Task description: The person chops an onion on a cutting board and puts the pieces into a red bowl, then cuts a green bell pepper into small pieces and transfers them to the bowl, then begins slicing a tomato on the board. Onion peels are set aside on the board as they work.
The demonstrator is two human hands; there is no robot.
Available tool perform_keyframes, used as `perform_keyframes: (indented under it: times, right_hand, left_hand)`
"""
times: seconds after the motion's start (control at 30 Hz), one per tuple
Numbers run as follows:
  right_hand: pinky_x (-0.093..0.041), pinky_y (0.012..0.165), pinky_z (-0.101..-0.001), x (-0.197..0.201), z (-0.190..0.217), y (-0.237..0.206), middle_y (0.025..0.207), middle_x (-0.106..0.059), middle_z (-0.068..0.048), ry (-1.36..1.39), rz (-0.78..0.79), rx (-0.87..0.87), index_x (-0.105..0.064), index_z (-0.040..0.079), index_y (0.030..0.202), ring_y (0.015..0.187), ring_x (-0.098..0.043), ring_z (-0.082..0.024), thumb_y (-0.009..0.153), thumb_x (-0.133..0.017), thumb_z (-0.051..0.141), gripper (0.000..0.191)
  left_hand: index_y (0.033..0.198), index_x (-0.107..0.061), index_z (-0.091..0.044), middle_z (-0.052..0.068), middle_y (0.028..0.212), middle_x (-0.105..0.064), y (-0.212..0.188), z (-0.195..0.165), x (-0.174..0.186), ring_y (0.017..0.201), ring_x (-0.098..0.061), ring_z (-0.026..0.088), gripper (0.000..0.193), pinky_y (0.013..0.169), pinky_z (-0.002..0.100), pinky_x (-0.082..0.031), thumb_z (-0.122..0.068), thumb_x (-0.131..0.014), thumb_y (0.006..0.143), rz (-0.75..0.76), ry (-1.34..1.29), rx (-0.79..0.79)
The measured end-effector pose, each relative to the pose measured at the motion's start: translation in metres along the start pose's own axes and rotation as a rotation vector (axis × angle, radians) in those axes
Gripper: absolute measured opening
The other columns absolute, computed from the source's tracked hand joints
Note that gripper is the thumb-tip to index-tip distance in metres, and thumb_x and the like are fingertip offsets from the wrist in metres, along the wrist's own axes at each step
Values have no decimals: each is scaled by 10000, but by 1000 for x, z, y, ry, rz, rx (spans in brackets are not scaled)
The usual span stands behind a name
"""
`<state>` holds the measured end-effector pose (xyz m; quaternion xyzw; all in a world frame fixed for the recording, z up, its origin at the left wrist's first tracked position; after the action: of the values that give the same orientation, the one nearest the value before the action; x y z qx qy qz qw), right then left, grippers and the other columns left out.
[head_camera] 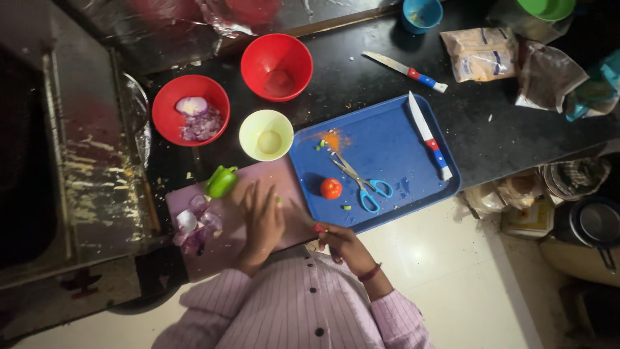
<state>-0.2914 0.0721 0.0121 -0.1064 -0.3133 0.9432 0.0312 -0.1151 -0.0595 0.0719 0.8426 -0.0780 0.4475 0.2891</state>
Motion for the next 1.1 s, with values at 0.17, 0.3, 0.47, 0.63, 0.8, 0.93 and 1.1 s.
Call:
perform_keyframes:
  times: [0.17,0.3,0.47,0.63,0.8,0.93,1.1]
  right_hand:
    - [-420,480,-225,74,4,-18,870,-639,3,70,-438,346,-554,25,1215,588,-539,-56,958,-638,93,278]
    - [-435,475,-258,112,6,-14,820,-645,-27,-149,-605,265,-584,54,1094,585,-568,-69,959,-648,124,165]
    - [-491,756,-405,112,61,-10,929,-670,-89,-727,-851,580,-662,60,1057,836,-608,-259,956,-673,102,110]
    - [-427,950,-497,102,93,-11,1123,-649,-144,-997,-1043,658,-687,72,1120,1065,-554,-388,919,-677,85,202]
    - [-423,984,-502,102,90,-17,1180,-634,-133,-1004,-1057,701,-696,96,1062,1113,-550,-380,890,-677,97,173]
    - [-422,995,-494,104,95,-17,1202,-627,-146,-976,-1004,768,-685,62,1140,1126,-551,-384,932,-667,98,212]
    - [-468,932,-459,95,140,19,1140,-649,-172,-933,-830,857,-691,42,1113,1062,-594,-379,936,-669,100,188]
  left_hand:
    - [1257,-615,-39,168,1312,-624,13,-9,-13,1260,-571,407,365,1100,546,-395,-147,-656,911,43,-156,-30]
    - [1212,-646,-36,159,1183,-663,68,-39,-41,1094,-614,370,292,963,501,-461,-107,-681,930,111,-216,-94]
    - [1192,-652,-23,183,1139,-656,140,-64,-77,1034,-634,363,292,873,481,-516,-123,-680,918,217,-13,-192]
    - [1185,-689,-80,174,1015,-662,164,-66,-88,953,-643,364,270,819,461,-540,-19,-621,931,207,11,-113]
    - [962,-638,-79,160,972,-665,146,-59,-82,943,-638,371,128,830,478,-530,-23,-650,846,145,-112,-144]
    - [877,-602,-62,148,844,-627,94,-35,-53,864,-617,382,110,763,504,-497,-56,-710,862,54,-238,-35]
    - [880,-664,-70,136,873,-685,24,10,-10,841,-656,357,25,750,469,-510,-63,-684,866,18,-178,257]
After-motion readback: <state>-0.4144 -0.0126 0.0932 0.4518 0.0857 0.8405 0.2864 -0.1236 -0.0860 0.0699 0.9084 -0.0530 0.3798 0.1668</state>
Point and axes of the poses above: each hand's wrist, its own y-axis towards the middle knuckle, its own x-axis out of the back of the hand, z = x × y, the point moved 7 cm from there along y, towards the middle knuckle
